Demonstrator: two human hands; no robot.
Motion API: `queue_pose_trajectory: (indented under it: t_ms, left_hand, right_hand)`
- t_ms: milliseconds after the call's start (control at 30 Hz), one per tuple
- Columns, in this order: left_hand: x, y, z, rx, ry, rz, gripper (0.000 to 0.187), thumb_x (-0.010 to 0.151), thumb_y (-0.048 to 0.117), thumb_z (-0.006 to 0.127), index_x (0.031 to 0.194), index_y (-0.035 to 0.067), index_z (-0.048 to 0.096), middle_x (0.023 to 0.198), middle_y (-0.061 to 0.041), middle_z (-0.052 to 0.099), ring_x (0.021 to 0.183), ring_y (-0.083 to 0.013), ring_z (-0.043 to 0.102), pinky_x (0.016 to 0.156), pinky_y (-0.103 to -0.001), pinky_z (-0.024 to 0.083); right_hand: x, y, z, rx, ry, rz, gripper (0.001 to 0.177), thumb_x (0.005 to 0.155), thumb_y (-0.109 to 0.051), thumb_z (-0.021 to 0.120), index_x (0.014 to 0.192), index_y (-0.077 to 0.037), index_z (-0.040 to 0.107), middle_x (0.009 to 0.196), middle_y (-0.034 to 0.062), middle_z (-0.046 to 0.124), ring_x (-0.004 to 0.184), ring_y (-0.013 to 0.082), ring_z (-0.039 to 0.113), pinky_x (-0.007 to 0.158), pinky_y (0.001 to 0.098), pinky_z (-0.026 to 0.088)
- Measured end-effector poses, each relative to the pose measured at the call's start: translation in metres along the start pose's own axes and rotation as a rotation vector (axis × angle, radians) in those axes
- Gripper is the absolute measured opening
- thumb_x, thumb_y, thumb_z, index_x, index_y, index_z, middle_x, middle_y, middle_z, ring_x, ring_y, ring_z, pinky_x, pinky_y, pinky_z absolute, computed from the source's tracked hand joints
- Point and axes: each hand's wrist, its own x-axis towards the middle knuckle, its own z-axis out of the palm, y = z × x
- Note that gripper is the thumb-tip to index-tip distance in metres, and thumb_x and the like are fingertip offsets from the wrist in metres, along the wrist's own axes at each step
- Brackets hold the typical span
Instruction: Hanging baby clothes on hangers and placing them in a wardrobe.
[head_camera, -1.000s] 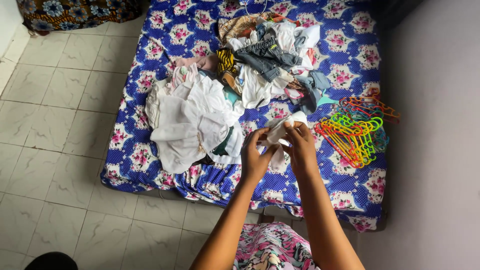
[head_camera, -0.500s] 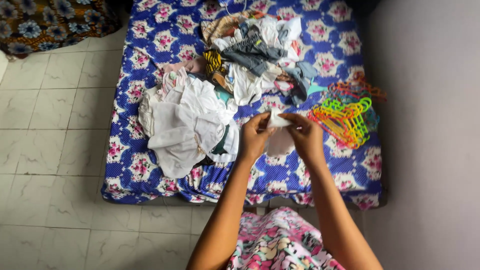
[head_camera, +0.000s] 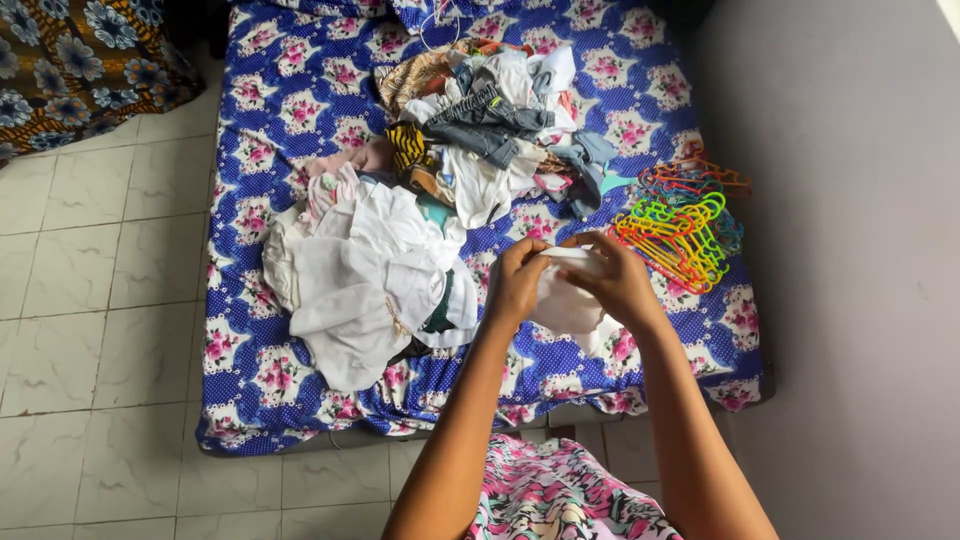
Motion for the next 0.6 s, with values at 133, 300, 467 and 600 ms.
queue_pose_trajectory:
  t_ms: [133,300,467,600]
  left_hand:
    - [0.015,-0.034,0.0,-0.213,-0.064,-0.042,0.019,0.087,0.005,0.06,0.102,0.001,0.071,0.085,-0.003,0.069,0.073,-0.0089,0.06,0.067,-0.024,0.047]
    - [0.013,-0.015,0.002,-0.164,-0.09,0.036,0.039,0.077,0.003,0.078,0.109,0.004,0.056,0.095,-0.005,0.065,0.082,-0.0147,0.065,0.072,-0.029,0.052]
    - [-0.009,0.031,0.016,0.573,0.039,0.309,0.063,0.06,0.009,0.087,0.114,0.007,0.054,0.105,-0.015,0.066,0.097,-0.0366,0.066,0.081,-0.043,0.053]
    - [-0.006,0.003,0.027,0.775,0.167,0.198,0.049,0.072,0.011,0.079,0.118,0.009,0.062,0.108,-0.017,0.066,0.099,-0.0397,0.066,0.082,-0.048,0.053]
  right_hand:
    - [0.004,0.028,-0.001,-0.176,0.043,0.045,0.034,0.082,-0.019,0.082,0.114,-0.01,0.074,0.099,0.0105,0.077,0.086,0.0196,0.076,0.077,0.0323,0.058]
    - [0.018,0.06,-0.009,-0.268,0.068,-0.063,0.03,0.081,-0.01,0.078,0.11,-0.004,0.075,0.104,0.0162,0.075,0.088,0.0281,0.073,0.078,0.0377,0.056]
    - [0.027,0.066,-0.008,-0.073,-0.02,0.101,0.028,0.086,-0.008,0.072,0.114,-0.004,0.072,0.1,0.0136,0.078,0.088,0.0193,0.075,0.08,0.0329,0.056]
    - [0.03,0.083,-0.004,0.234,-0.106,-0.013,0.031,0.09,-0.008,0.064,0.12,-0.002,0.07,0.109,0.0091,0.077,0.099,0.0136,0.072,0.087,0.0301,0.056]
